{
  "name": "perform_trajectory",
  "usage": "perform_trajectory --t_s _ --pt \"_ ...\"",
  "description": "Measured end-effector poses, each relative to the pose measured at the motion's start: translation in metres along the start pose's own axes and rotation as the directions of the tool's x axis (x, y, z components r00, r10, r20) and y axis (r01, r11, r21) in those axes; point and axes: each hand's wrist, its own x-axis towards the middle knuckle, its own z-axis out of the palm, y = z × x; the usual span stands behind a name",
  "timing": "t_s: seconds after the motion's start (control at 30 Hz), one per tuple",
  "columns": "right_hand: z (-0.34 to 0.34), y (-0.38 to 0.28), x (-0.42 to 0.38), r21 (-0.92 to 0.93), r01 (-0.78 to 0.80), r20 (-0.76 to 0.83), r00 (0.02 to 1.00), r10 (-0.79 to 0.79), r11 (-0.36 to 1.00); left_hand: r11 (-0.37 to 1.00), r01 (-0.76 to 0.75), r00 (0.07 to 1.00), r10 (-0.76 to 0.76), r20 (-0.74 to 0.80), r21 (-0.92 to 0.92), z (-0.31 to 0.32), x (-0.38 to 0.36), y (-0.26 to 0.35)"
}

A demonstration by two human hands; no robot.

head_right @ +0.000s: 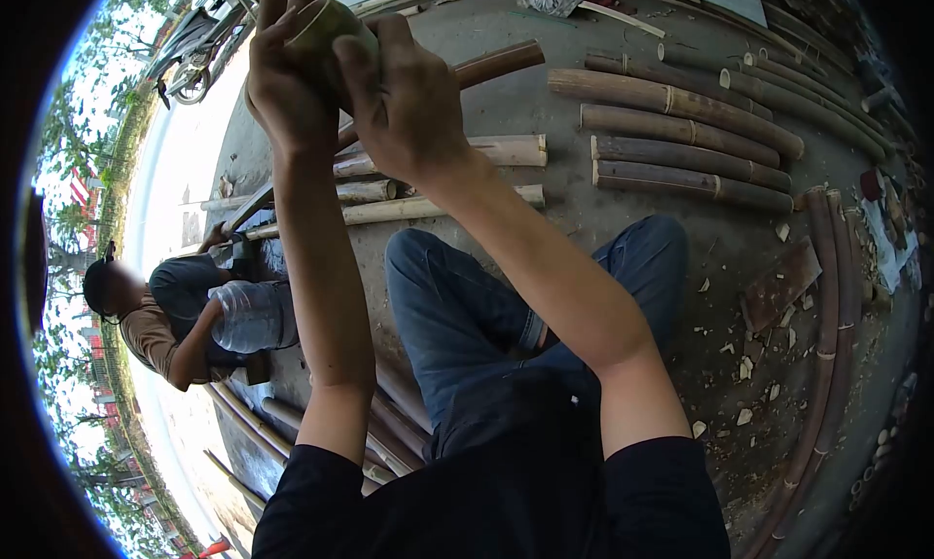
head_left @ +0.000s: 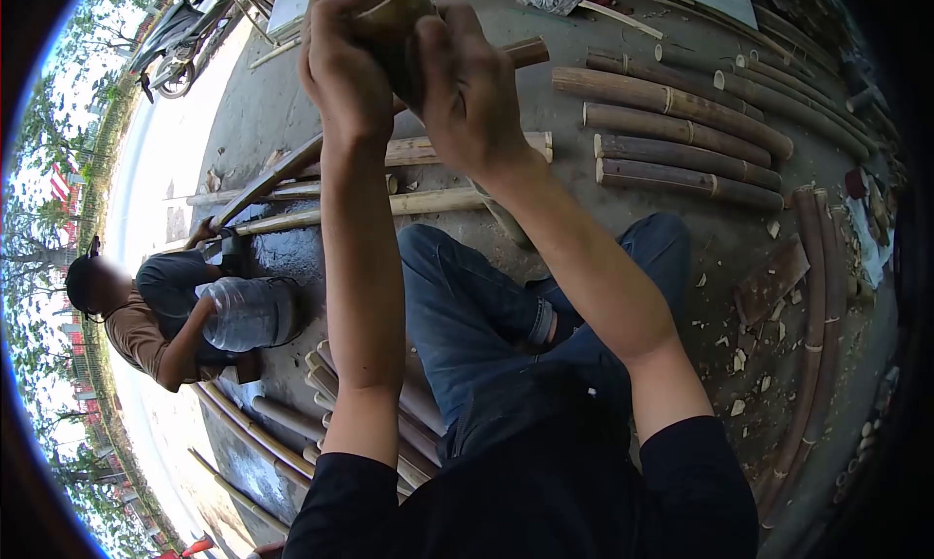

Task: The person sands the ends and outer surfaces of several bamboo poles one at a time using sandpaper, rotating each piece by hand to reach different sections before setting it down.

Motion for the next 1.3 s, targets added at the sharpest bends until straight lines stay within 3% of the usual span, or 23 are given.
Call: perform_trajectory --t_s 0.07,0.1,0.17,0.27,0.33,0.4,0.43,0.5,0.57,0.63,0.67,0.73,0.83,0.93,1.0,1.03,1.1,1.13,1.2,1.23,1.3 --pt "-0.010 0.051 -0.071 -0.017 -0.092 0.025 0.995 0.093 0.996 0.998 0.023 0.998 -0.026 -0.058 -0.056 0.009 -0.008 0.014" --pt "-0.015 0.079 -0.103 -0.004 -0.139 0.049 0.989 0.139 0.990 0.999 0.020 0.995 -0.016 -0.096 0.044 0.027 -0.019 0.034" --pt "-0.029 0.103 -0.137 -0.009 -0.170 0.073 0.983 0.170 0.985 1.000 0.016 0.997 -0.016 -0.071 0.005 0.026 -0.022 0.033" --pt "-0.031 0.073 -0.090 0.024 -0.098 0.025 0.995 0.097 0.995 0.999 0.043 0.999 -0.042 0.011 -0.031 0.030 -0.016 0.024" --pt "-0.030 0.018 -0.021 -0.072 0.095 -0.044 0.994 -0.098 0.993 0.998 0.063 0.997 -0.062 0.050 -0.027 0.036 -0.013 0.020" --pt "-0.027 -0.028 0.034 -0.068 0.166 -0.073 0.983 -0.171 0.984 0.966 0.113 0.979 -0.068 0.192 -0.232 0.046 -0.015 0.021" --pt "-0.028 -0.037 0.039 -0.066 0.166 -0.076 0.982 -0.171 0.984 0.999 -0.043 0.989 0.046 0.142 -0.023 0.062 -0.023 0.035" --pt "-0.030 -0.048 0.044 -0.031 0.010 -0.002 1.000 -0.010 0.999 0.998 0.022 0.984 -0.011 0.178 -0.059 0.049 -0.019 0.034" --pt "-0.022 -0.007 0.015 -0.054 0.158 -0.168 0.972 -0.165 0.986 0.965 0.226 0.966 -0.204 0.157 -0.136 0.050 -0.014 0.038" --pt "-0.031 0.039 -0.047 -0.043 0.071 -0.087 0.993 -0.074 0.997 0.974 0.180 0.979 -0.164 0.121 -0.141 0.045 -0.011 0.027" --pt "-0.039 0.063 -0.089 -0.066 -0.101 0.014 0.995 0.102 0.993 0.980 0.137 0.989 -0.127 0.082 -0.142 0.040 -0.010 0.021" --pt "-0.055 0.113 -0.145 -0.252 0.061 0.062 0.997 -0.047 0.966 0.980 0.107 0.991 -0.091 0.101 -0.166 0.037 -0.007 0.018" --pt "-0.058 0.105 -0.132 -0.308 0.132 0.074 0.991 -0.115 0.942 0.983 0.158 0.981 -0.145 0.132 -0.095 0.044 -0.005 0.023" --pt "-0.040 0.059 -0.053 -0.238 0.168 -0.100 0.975 -0.197 0.956 0.987 0.146 0.982 -0.138 0.129 -0.061 0.048 -0.004 0.019" --pt "-0.032 0.010 0.010 -0.232 0.204 -0.157 0.957 -0.243 0.951 0.914 0.285 0.938 -0.205 0.279 -0.288 0.048 -0.001 0.016" --pt "-0.030 -0.001 0.026 -0.230 0.198 -0.156 0.959 -0.237 0.953 0.913 0.291 0.937 -0.211 0.277 -0.286 0.052 -0.002 0.018" --pt "-0.026 -0.013 0.043 -0.133 0.147 -0.125 0.979 -0.164 0.980 0.995 0.100 0.989 -0.100 0.113 -0.002 0.061 -0.008 0.023" --pt "-0.024 -0.006 0.033 -0.130 0.146 -0.120 0.979 -0.162 0.981 0.995 0.101 0.989 -0.101 0.107 0.000 0.053 -0.009 0.024" --pt "-0.021 0.028 -0.020 -0.148 0.095 -0.074 0.992 -0.107 0.984 0.955 0.162 0.975 -0.116 0.190 -0.248 0.034 -0.008 0.025" --pt "-0.023 0.054 -0.058 -0.182 0.083 -0.050 0.994 -0.094 0.980 0.967 0.170 0.983 -0.154 0.096 -0.191 0.031 -0.004 0.024" --pt "-0.038 0.114 -0.142 -0.225 0.071 0.012 0.997 -0.070 0.972 0.973 0.127 0.990 -0.114 0.079 -0.192 0.031 -0.010 0.024"
